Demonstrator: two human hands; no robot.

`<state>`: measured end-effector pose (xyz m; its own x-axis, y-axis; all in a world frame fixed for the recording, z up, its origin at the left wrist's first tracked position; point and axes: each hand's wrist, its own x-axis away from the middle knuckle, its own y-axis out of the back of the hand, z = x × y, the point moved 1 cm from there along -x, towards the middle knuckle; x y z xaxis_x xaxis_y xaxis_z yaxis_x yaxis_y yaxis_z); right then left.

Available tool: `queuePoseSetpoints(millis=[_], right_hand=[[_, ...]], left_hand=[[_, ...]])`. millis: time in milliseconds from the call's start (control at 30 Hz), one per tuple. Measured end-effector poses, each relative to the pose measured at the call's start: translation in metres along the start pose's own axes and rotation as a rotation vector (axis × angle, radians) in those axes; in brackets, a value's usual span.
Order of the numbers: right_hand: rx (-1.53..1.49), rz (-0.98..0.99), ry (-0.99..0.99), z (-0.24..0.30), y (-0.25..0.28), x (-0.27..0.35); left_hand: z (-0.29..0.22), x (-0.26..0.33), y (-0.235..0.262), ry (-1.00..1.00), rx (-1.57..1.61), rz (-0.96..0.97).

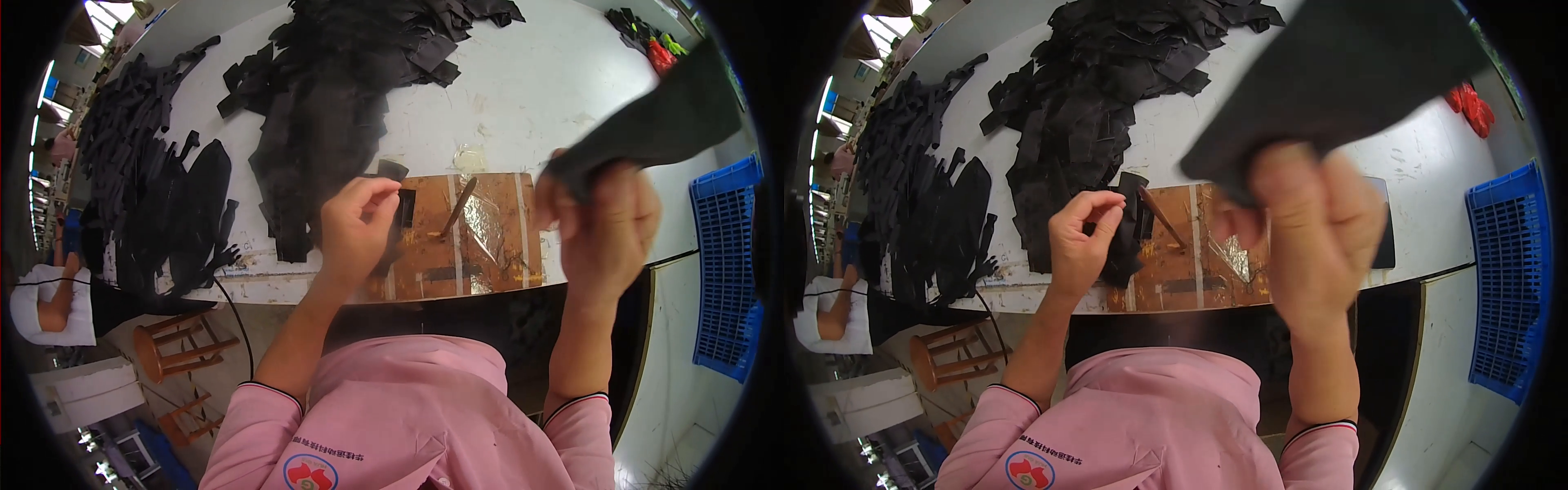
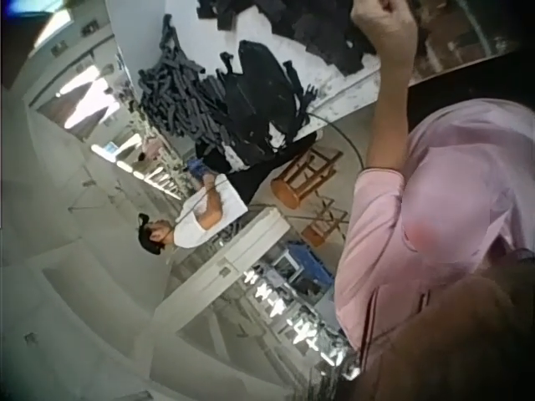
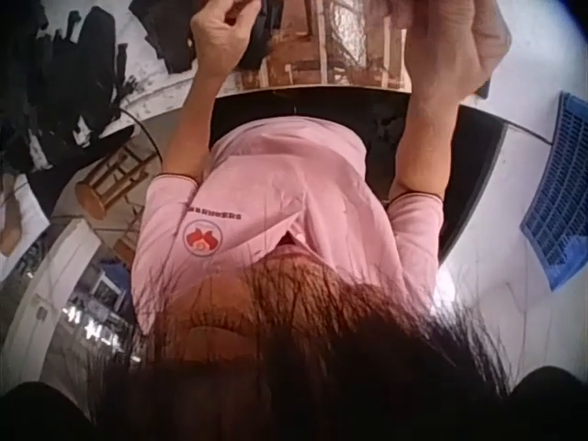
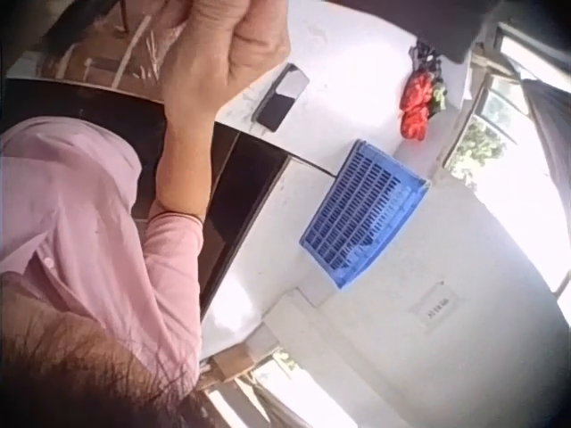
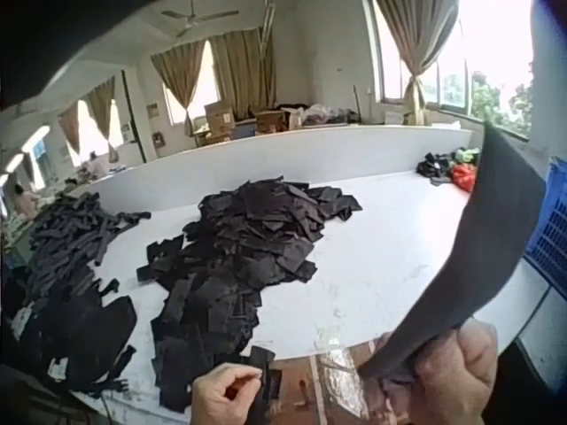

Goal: Applying adhesive and folding small fabric pieces for shoe manufacturing.

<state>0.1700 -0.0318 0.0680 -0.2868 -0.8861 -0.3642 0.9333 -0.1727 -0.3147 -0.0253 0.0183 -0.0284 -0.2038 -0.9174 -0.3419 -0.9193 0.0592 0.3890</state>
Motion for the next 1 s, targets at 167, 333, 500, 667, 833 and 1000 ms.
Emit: queuePoseSetpoints(millis=[167, 333, 500, 667, 833, 1000], right_hand=[[0.087, -0.336, -0.083, -0.024, 0.058, 0.053], [0.088, -0.841, -0.566, -0.079, 0.137, 0.179], [0.484, -0.727, -1.077, -0.1, 0.151, 0.22], [0.857, 0.184, -0.247, -0.073, 0.036, 0.14], [0.76, 0.23, 0.147, -0.066, -0.029, 0.094], [1.004, 0.294, 0.466, -0.086, -0.035, 0.088]], left_hand=[[0.026, 0.007, -0.016, -0.143, -0.519, -0.111], [0.042, -0.011, -0.032, -0.032, -0.806, -0.042], [0.044, -0.023, -0.011, 0.175, -0.08, -0.215], [0.01, -0.016, 0.025, 0.676, 1.166, -0.106], [-0.011, 0.016, 0.014, 0.863, 1.1, 0.025], [-0.013, 0.036, 0.01, 0.936, 1.117, 0.102]])
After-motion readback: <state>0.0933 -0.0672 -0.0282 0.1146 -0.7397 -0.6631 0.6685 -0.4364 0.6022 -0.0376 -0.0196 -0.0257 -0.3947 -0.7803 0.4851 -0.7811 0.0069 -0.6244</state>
